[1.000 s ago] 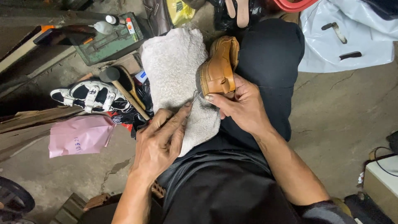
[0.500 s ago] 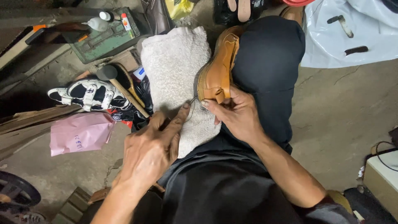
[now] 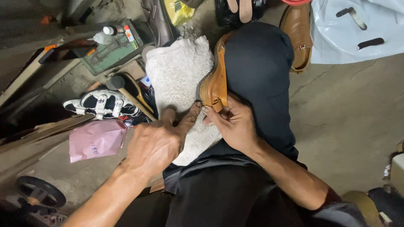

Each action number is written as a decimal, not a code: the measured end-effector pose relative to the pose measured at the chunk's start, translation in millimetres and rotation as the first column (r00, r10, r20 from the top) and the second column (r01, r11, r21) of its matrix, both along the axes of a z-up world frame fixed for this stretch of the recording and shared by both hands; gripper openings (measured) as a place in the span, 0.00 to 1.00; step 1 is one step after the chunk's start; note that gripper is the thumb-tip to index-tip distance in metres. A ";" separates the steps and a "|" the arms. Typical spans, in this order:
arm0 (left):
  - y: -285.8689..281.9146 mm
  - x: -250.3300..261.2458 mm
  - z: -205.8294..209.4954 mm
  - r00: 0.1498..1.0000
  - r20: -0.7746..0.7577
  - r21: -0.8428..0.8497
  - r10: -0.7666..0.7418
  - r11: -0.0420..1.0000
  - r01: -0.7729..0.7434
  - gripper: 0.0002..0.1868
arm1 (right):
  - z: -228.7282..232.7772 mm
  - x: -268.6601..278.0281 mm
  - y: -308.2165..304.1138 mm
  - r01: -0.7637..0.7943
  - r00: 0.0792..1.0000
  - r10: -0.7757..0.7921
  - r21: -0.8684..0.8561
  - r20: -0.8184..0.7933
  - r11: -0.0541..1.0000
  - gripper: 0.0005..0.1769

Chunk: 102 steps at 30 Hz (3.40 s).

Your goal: The person sits on the floor and sews a brown leather shoe using a needle and thread. They repeatedly push the needle through the shoe's sole and pull the thread tight while holding the shoe on their lap.

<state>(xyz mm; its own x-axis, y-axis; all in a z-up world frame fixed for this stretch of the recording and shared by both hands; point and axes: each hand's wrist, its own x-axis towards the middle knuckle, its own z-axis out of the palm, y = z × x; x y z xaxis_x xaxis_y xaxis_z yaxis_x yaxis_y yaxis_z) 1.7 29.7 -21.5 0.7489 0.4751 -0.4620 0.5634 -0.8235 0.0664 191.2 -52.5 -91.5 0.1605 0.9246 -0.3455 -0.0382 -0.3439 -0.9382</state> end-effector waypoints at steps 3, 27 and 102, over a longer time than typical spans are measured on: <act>3.3 8.0 2.8 0.998 -0.035 -0.023 -0.051 0.998 0.050 0.38 | 0.5 -1.8 0.9 0.022 0.999 -0.024 -0.059 -0.030 0.998 0.07; -21.4 30.8 -12.0 0.987 0.104 0.120 0.124 0.983 -0.136 0.27 | -26.7 -5.5 -8.4 0.104 0.989 -0.106 -0.025 -0.098 0.994 0.08; 6.8 -39.7 5.4 0.804 0.320 -0.350 0.502 0.851 -0.392 0.18 | -0.6 6.3 45.7 -0.366 0.912 0.354 -0.024 -0.208 0.930 0.04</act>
<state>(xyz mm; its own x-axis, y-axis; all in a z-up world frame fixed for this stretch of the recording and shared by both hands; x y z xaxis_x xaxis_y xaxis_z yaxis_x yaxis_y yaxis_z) -38.1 36.6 -16.1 0.6225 0.7081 -0.3333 0.7458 -0.4077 0.5269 197.5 -6.8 -92.1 -0.2564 0.8828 -0.3936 -0.0823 -0.4256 -0.9011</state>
